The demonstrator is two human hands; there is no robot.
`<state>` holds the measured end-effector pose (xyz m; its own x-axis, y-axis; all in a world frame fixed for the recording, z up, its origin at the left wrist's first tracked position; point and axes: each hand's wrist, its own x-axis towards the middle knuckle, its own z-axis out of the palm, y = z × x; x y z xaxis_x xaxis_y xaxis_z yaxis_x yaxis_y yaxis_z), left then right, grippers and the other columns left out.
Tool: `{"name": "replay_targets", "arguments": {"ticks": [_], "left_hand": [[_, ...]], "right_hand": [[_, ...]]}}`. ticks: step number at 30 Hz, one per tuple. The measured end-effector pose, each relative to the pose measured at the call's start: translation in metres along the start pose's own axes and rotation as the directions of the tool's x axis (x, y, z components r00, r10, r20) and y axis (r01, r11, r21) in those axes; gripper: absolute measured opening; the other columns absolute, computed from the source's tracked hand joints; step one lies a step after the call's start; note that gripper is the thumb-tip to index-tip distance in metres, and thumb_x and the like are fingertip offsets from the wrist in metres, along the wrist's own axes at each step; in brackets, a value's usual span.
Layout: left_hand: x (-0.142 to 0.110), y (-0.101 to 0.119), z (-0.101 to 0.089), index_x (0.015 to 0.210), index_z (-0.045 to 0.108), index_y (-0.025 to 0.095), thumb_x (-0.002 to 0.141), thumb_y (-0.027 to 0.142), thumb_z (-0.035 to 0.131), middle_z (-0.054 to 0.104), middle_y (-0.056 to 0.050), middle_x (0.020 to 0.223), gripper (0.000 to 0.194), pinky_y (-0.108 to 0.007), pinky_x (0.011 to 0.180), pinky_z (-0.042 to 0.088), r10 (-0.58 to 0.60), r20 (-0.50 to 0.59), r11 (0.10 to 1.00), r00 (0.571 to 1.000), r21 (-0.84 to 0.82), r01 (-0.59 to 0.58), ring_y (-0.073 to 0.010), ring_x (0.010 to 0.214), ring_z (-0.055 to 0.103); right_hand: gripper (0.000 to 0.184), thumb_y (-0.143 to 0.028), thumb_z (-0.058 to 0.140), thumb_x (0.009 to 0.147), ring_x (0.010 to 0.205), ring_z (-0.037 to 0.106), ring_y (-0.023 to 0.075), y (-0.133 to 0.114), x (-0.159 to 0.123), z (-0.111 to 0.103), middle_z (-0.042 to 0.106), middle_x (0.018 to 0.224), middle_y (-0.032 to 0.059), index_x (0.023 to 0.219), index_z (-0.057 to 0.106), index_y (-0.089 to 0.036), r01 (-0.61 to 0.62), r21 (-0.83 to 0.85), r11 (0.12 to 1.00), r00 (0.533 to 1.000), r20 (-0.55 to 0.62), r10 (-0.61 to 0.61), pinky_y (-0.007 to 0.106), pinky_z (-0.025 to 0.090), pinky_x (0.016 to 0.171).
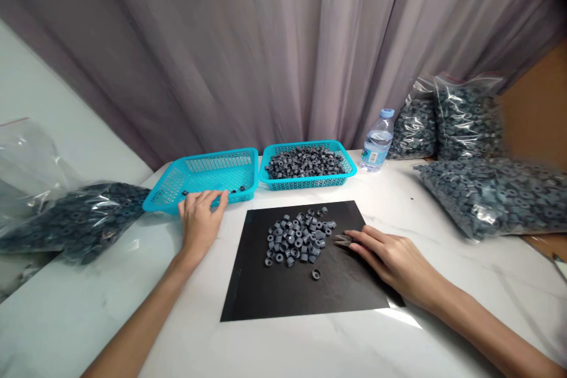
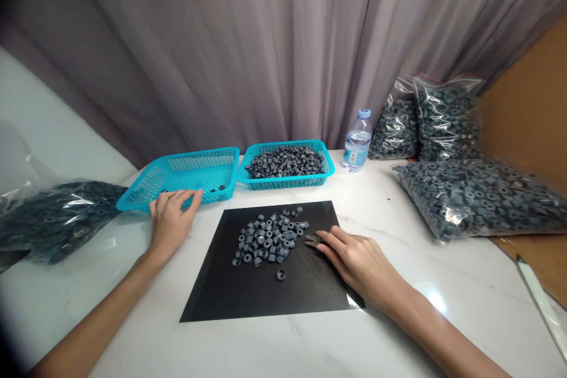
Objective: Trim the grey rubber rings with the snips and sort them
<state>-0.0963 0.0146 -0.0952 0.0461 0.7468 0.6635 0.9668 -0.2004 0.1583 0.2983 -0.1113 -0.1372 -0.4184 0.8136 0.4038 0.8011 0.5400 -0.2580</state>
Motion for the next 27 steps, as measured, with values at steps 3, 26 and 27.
{"name": "replay_targets", "arguments": {"ticks": [3, 26, 27], "left_hand": [[0.002, 0.000, -0.003, 0.092, 0.074, 0.020, 0.098, 0.037, 0.053, 0.075, -0.010, 0.096, 0.028, -0.043, 0.091, 0.036, 0.023, 0.006, 1.000, 1.000, -0.008, -0.023, -0.0320, 0.099, 0.058], [-0.068, 0.138, -0.049, 0.097, 0.065, 0.020, 0.095, 0.031, 0.066, 0.066, -0.002, 0.090, 0.011, -0.037, 0.081, 0.039, 0.687, 0.395, 0.709, 0.610, -0.548, -0.444, -0.0211, 0.086, 0.059], [-0.069, 0.139, -0.050, 0.095, 0.065, 0.019, 0.096, 0.028, 0.064, 0.066, -0.002, 0.090, 0.009, -0.037, 0.081, 0.039, 0.693, 0.385, 0.704, 0.609, -0.544, -0.457, -0.0209, 0.086, 0.058]], "right_hand": [[0.034, -0.036, 0.034, 0.110, 0.076, 0.069, 0.0183, -0.001, 0.001, -0.001, 0.063, 0.104, 0.0067, 0.134, 0.054, -0.022, 0.011, 0.038, 0.999, 0.998, 0.055, -0.013, 0.032, 0.054, 0.065], [0.034, -0.038, 0.036, 0.109, 0.078, 0.066, 0.0183, 0.001, 0.001, -0.008, 0.061, 0.106, 0.0084, 0.133, 0.053, -0.021, 0.009, 0.055, 0.998, 0.989, 0.146, -0.017, 0.034, 0.055, 0.068], [0.034, -0.038, 0.036, 0.109, 0.079, 0.066, 0.0185, 0.000, 0.002, -0.009, 0.061, 0.106, 0.0086, 0.133, 0.053, -0.021, 0.018, 0.058, 0.998, 0.989, 0.147, -0.027, 0.034, 0.055, 0.069]]}}
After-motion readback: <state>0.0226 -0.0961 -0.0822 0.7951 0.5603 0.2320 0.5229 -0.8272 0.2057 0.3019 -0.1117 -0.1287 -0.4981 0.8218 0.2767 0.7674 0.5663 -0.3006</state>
